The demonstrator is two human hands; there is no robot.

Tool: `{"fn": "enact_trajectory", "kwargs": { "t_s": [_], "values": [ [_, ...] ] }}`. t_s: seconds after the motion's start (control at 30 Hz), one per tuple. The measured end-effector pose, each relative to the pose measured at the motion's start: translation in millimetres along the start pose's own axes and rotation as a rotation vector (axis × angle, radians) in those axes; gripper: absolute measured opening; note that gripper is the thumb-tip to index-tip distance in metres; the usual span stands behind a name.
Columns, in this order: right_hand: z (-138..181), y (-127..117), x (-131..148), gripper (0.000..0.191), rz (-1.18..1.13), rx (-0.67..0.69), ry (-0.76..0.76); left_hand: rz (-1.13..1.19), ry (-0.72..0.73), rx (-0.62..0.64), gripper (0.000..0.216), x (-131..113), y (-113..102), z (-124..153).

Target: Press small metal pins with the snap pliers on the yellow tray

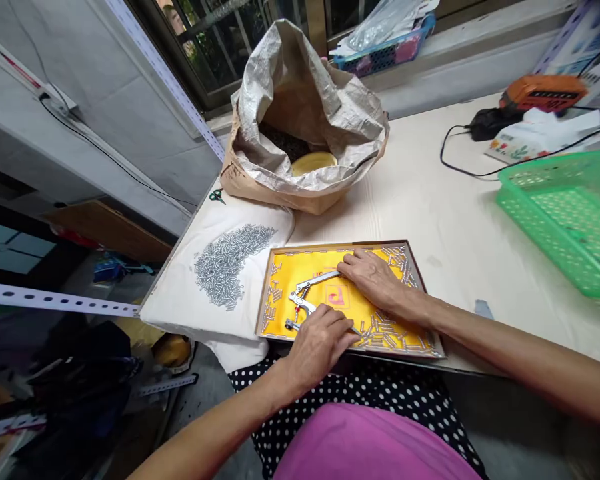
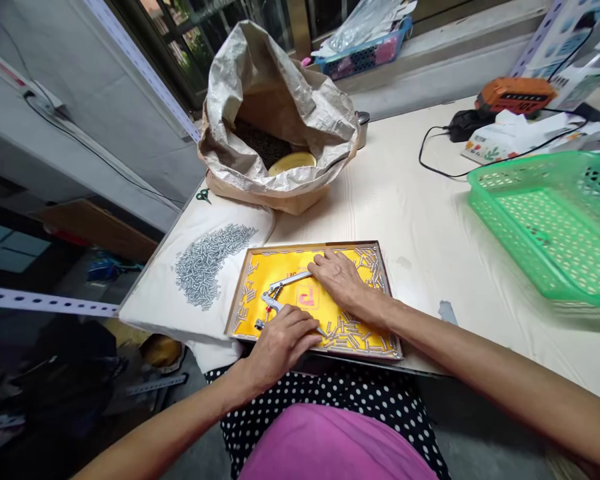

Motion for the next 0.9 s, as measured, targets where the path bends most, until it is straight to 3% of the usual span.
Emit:
{"fn": "enact_trajectory", "kwargs": {
  "t_s": [0.07, 0.13, 0.27, 0.33, 0.5, 0.67, 0.77, 0.9],
  "values": [
    [1.3, -2.2, -3.1, 0.023, -0.052, -0.018, -0.015, -0.069, -0.129, -0.110, 0.020, 10.5, -18.1, 10.2],
    [3.8, -6.8, -6.1, 0.025, -0.101, -0.024, -0.021, -0.192, -0.345, -0.164, 0.021, 31.3, -39.0, 24.0],
    [8.2, -24.2, -8.6, 0.029, -0.145, -0.029, -0.046, -0.108, -0.734, -0.057, 0.026, 82.6, -65.9, 46.1],
    [9.3, -34.5, -11.4, 0.031, -0.144, -0.034, -0.059, -0.019, -0.825, 0.004, 0.026, 97.5, -69.5, 50.9],
    [8.6, -59.1, -38.0, 0.036, -0.137, -0.105, 0.001, 0.068, -0.758, 0.114, 0.021, 84.4, -48.1, 46.0],
    [8.8, -79.2, -64.5, 0.045, -0.152, -0.176, 0.026, -0.002, -0.706, 0.243, 0.005, 66.1, -25.9, 41.1],
    [11.0, -80.8, -67.8, 0.047, -0.162, -0.194, 0.013, -0.111, -0.684, 0.226, 0.012, 75.1, -33.8, 35.7],
    [12.2, -66.1, -56.7, 0.047, -0.182, -0.173, -0.024, -0.250, -0.679, 0.125, 0.019, 101.2, -62.3, 30.5]
  ]
}}
Point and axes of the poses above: each hand's wrist, its own z-axis away from the middle knuckle, its own y-axis out of the palm, x = y × z, the point moved 5 cm from there along -z, towards the middle knuckle, and after that the axes turned 14 degrees about y, right-handed, at the moved point
